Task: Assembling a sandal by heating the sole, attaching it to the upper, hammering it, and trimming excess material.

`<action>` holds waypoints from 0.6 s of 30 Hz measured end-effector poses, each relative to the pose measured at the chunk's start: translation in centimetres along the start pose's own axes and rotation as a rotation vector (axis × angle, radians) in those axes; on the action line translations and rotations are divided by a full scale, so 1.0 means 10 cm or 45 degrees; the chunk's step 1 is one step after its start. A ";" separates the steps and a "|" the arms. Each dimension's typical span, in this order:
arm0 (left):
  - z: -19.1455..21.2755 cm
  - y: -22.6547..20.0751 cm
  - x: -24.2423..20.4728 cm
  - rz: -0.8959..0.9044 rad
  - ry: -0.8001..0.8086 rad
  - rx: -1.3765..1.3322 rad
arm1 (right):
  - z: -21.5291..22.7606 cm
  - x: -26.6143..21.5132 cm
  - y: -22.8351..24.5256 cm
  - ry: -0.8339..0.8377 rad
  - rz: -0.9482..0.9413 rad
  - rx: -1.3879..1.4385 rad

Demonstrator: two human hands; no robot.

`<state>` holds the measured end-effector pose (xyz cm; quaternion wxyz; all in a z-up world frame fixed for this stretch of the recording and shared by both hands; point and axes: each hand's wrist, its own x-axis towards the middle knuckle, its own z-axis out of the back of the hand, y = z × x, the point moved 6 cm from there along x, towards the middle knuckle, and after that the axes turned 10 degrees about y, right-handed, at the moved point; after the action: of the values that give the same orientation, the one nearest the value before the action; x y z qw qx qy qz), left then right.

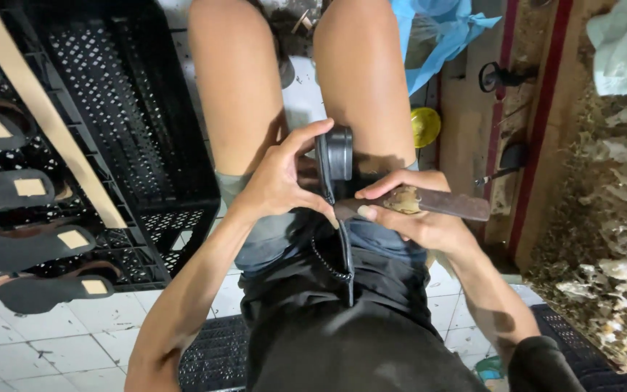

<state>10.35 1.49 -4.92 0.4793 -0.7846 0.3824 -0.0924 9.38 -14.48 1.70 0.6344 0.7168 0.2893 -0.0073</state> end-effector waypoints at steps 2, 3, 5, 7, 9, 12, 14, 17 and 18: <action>0.00 -0.01 0.01 0.003 0.013 -0.019 | 0.00 0.06 0.07 0.056 0.033 -0.084; 0.00 -0.02 0.03 0.011 0.035 -0.039 | 0.01 0.09 0.10 0.061 0.025 -0.057; -0.02 -0.03 0.06 0.018 0.062 -0.064 | 0.01 0.08 0.14 0.061 0.015 -0.034; -0.02 -0.02 0.07 0.033 0.093 -0.113 | 0.02 0.04 0.12 0.007 -0.014 0.127; -0.01 -0.03 0.06 0.042 0.099 -0.138 | 0.04 -0.01 0.06 -0.028 -0.016 0.152; 0.03 -0.07 0.01 0.063 0.136 -0.143 | 0.05 -0.06 0.04 -0.078 -0.022 0.211; 0.04 -0.06 0.00 0.067 0.163 -0.111 | 0.04 -0.06 0.05 -0.085 -0.016 0.243; 0.03 0.03 0.03 0.079 0.145 -0.278 | 0.03 -0.04 0.06 -0.089 -0.023 0.215; 0.03 0.03 0.04 0.067 0.140 -0.295 | 0.02 -0.02 0.06 -0.084 -0.012 0.205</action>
<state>10.63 1.35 -5.41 0.3660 -0.8181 0.4368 -0.0779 9.54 -14.80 2.33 0.5837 0.7636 0.2701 -0.0570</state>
